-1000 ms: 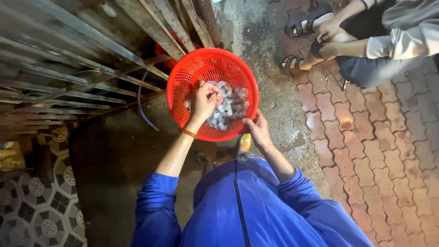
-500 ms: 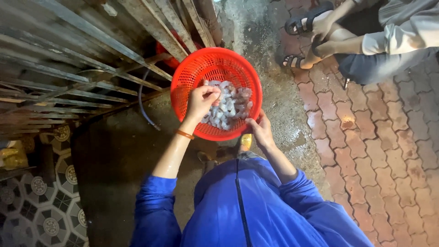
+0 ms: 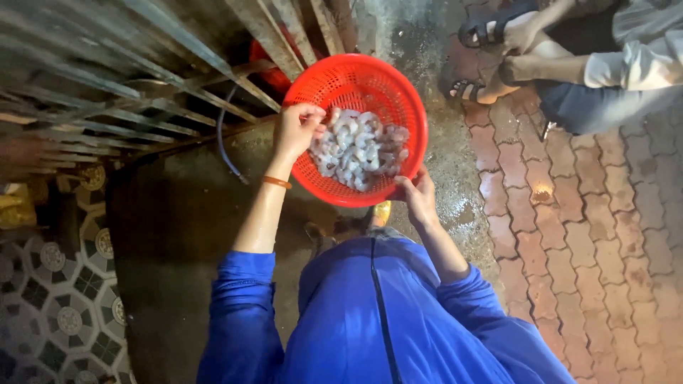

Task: Rinsing and manually sorting shrimp in a plastic basket using a water hose.

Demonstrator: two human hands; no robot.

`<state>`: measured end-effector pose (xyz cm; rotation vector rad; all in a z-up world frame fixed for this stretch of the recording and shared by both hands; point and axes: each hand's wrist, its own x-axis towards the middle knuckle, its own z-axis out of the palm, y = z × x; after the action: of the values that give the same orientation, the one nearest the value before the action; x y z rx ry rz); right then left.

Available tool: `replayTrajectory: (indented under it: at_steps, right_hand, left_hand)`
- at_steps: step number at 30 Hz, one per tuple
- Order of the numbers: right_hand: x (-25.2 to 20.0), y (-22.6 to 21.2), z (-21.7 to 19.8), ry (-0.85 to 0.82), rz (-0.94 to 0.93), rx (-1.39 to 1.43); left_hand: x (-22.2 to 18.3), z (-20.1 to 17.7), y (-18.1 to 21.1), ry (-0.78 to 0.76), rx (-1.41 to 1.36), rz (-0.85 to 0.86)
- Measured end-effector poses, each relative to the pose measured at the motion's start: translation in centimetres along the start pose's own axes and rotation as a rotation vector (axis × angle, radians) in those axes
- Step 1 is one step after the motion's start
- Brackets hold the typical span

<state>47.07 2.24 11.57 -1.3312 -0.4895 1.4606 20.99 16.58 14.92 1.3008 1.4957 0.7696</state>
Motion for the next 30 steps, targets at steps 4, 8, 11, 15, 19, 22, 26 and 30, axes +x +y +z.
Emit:
replayTrajectory:
  at_steps: [4,8,11,15,19,22,26,30]
  right_hand:
    - [-0.1,1.0,-0.7,0.007,-0.004,-0.027]
    - [-0.2,0.4,-0.1,-0.006,-0.012,-0.042]
    - [-0.6,-0.3,0.6,-0.015,-0.012,-0.042]
    - [-0.2,1.0,0.1,-0.018,-0.009,-0.044]
    - [-0.8,0.7,0.3,-0.018,-0.009,-0.044]
    - [-0.6,1.4,0.0,0.001,-0.004,-0.033]
    - [-1.2,0.5,0.8,-0.002,-0.001,-0.04]
    - [-0.5,1.0,0.7,-0.017,-0.001,-0.043]
  left_hand:
    - [-0.5,-0.2,-2.6,0.027,0.026,-0.09]
    - [-1.3,0.6,-5.8,-0.056,0.24,0.259]
    - [-0.4,1.6,-10.9,-0.042,0.446,0.364]
    - [-0.5,1.6,-10.7,-0.055,0.883,0.417]
    - [-0.1,1.8,-12.4,-0.004,0.831,0.309]
    - [0.0,0.1,-10.2,-0.167,1.039,0.359]
    - [-2.7,-3.2,-2.1,-0.205,0.352,0.204]
    - [-5.3,-7.3,3.0,-0.344,-0.24,0.096]
